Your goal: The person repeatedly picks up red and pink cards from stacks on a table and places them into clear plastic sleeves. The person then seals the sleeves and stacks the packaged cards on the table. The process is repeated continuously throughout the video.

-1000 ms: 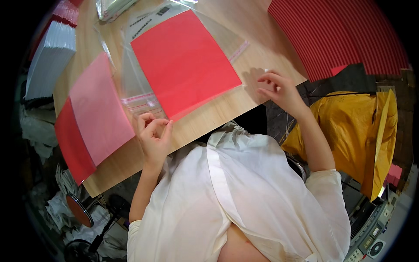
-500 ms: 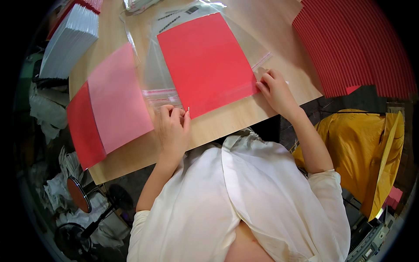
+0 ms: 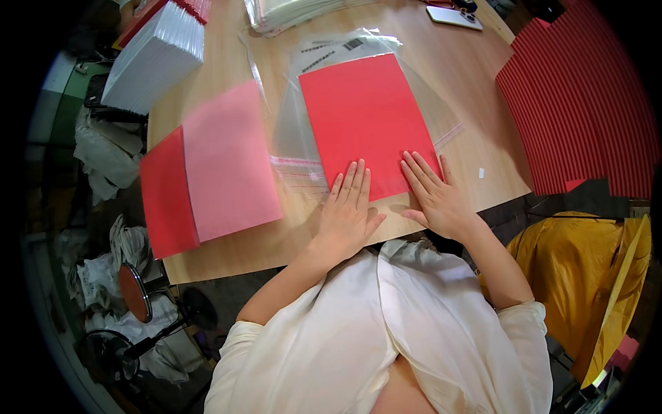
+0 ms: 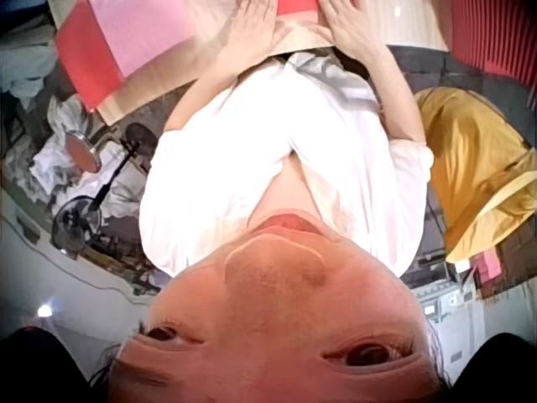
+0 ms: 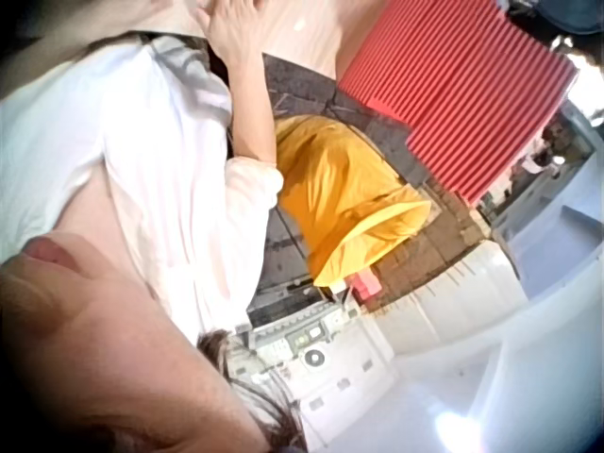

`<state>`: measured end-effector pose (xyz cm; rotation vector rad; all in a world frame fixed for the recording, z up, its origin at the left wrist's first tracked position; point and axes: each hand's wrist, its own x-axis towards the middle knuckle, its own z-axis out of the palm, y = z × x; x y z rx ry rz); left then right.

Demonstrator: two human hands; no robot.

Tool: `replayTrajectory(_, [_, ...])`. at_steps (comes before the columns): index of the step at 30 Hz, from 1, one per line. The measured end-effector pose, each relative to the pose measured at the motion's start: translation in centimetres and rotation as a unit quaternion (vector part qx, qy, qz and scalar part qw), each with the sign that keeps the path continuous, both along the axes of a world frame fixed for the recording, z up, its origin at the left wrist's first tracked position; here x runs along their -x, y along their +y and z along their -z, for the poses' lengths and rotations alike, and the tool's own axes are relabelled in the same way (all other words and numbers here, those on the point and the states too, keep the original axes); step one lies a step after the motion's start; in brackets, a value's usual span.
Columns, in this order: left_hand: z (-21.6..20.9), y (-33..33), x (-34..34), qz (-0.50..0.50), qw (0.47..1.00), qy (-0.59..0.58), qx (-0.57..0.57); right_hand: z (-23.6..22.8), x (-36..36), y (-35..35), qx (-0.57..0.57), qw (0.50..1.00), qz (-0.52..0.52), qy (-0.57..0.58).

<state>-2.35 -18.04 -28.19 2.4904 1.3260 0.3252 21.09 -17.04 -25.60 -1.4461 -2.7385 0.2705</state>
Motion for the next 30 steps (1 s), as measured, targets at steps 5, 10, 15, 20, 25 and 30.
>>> replayTrajectory(5, [-0.2,4.2,0.9,-0.242,0.918,-0.293,0.115,-0.9,0.1,0.0,-0.016,1.000,-0.008,0.011])
replayTrajectory(10, [0.3,8.6,3.4,-0.353,0.707,-0.550,0.272,-0.4,-0.1,0.0,-0.017,1.000,-0.005,0.010])
replayTrajectory(15, [3.2,9.4,3.6,-0.224,0.798,-0.487,0.276,-0.4,0.0,0.1,-0.007,1.000,-0.006,0.025])
replayTrajectory(20, [1.6,7.7,-0.2,-0.255,0.801,-0.500,0.208,-1.4,-0.2,0.6,-0.004,0.999,0.015,0.043])
replayTrajectory(25, [-2.7,7.0,8.9,-0.272,0.764,-0.553,0.192,-3.7,-2.0,0.7,-0.132,0.940,0.066,0.308])
replayTrajectory(30, [-13.0,2.1,26.6,-0.288,0.719,-0.598,0.207,-2.3,-4.8,1.3,-0.104,0.928,0.114,0.339])
